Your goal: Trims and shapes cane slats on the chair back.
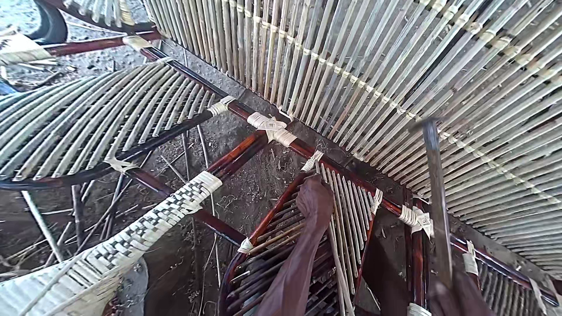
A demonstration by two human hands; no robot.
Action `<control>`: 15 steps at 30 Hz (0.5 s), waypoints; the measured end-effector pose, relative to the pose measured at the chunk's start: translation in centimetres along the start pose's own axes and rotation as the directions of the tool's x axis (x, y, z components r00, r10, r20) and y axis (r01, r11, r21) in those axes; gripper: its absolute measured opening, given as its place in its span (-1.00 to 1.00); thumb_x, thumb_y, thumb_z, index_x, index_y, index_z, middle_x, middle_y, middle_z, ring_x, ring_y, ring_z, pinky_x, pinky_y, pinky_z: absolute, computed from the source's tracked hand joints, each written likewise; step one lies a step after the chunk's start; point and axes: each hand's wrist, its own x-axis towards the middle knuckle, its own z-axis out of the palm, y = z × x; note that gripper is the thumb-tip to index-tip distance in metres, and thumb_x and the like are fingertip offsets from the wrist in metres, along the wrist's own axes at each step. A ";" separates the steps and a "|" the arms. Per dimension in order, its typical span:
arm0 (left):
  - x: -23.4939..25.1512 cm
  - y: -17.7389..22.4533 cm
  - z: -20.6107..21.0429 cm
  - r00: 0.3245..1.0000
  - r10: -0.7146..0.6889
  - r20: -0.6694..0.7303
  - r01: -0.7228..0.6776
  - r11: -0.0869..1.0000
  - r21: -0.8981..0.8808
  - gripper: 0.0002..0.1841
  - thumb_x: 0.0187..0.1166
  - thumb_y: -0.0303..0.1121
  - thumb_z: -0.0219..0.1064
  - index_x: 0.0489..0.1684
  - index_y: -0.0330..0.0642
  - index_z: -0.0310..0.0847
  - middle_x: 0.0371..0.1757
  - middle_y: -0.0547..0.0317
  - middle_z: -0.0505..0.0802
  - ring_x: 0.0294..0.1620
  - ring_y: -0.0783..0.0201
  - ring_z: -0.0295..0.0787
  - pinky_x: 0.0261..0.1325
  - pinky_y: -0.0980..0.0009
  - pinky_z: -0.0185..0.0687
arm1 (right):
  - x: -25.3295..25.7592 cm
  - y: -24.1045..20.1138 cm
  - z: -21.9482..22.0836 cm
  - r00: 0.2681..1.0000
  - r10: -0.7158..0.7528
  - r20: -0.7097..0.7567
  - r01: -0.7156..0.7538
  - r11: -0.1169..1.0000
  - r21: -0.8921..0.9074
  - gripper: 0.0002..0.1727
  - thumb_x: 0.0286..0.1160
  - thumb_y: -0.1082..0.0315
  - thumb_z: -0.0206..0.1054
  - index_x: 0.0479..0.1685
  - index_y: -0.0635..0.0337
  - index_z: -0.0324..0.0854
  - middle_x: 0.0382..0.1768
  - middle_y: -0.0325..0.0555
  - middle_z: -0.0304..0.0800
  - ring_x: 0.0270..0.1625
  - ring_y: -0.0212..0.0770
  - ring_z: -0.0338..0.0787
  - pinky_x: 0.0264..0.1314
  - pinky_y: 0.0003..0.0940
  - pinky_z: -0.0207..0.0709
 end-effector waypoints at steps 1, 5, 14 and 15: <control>-0.2 -0.2 0.0 1.000 0.016 -0.011 -0.016 1.000 -0.015 -0.77 0.67 -0.27 0.26 0.06 0.00 0.85 -0.11 -0.08 0.92 -0.05 -0.15 0.88 -0.12 -0.20 0.68 | 1.1 0.5 0.8 1.000 -0.021 0.020 0.024 0.989 -0.146 -0.54 0.81 0.24 0.09 0.39 0.50 0.45 -0.48 -0.14 0.68 -0.60 -0.26 0.64 -0.57 -0.23 0.62; -0.8 -0.5 0.3 0.996 0.067 -0.065 -0.070 0.996 -0.058 -0.78 0.70 -0.30 0.23 -0.02 -0.08 0.82 -0.17 -0.17 0.90 -0.11 -0.21 0.86 -0.24 -0.22 0.65 | 4.8 1.8 3.7 0.998 0.018 0.063 0.018 0.852 -0.523 -0.57 0.68 0.08 0.22 -0.09 0.35 0.72 -0.62 0.02 0.64 -0.58 -0.01 0.66 -0.48 0.04 0.55; -0.1 0.3 -0.1 1.000 -0.015 0.004 0.015 0.999 0.041 -0.76 0.68 -0.27 0.26 0.09 0.03 0.84 0.00 0.00 0.93 0.02 -0.07 0.89 -0.05 -0.14 0.70 | 6.7 3.5 5.7 0.959 -0.278 0.050 0.235 0.688 -0.687 -0.48 0.69 -0.03 0.07 -0.10 0.26 0.73 -0.72 -0.09 0.63 -0.71 -0.08 0.68 -0.66 -0.11 0.57; -0.2 0.1 -0.1 1.000 -0.005 -0.005 0.005 0.999 0.032 -0.77 0.68 -0.27 0.26 0.09 0.03 0.85 -0.01 -0.01 0.93 0.01 -0.08 0.88 -0.07 -0.14 0.70 | 6.9 3.5 5.7 0.976 -0.207 0.075 0.198 0.681 -0.704 -0.49 0.71 -0.01 0.09 -0.01 0.28 0.74 -0.66 -0.01 0.69 -0.63 0.04 0.76 -0.57 0.03 0.63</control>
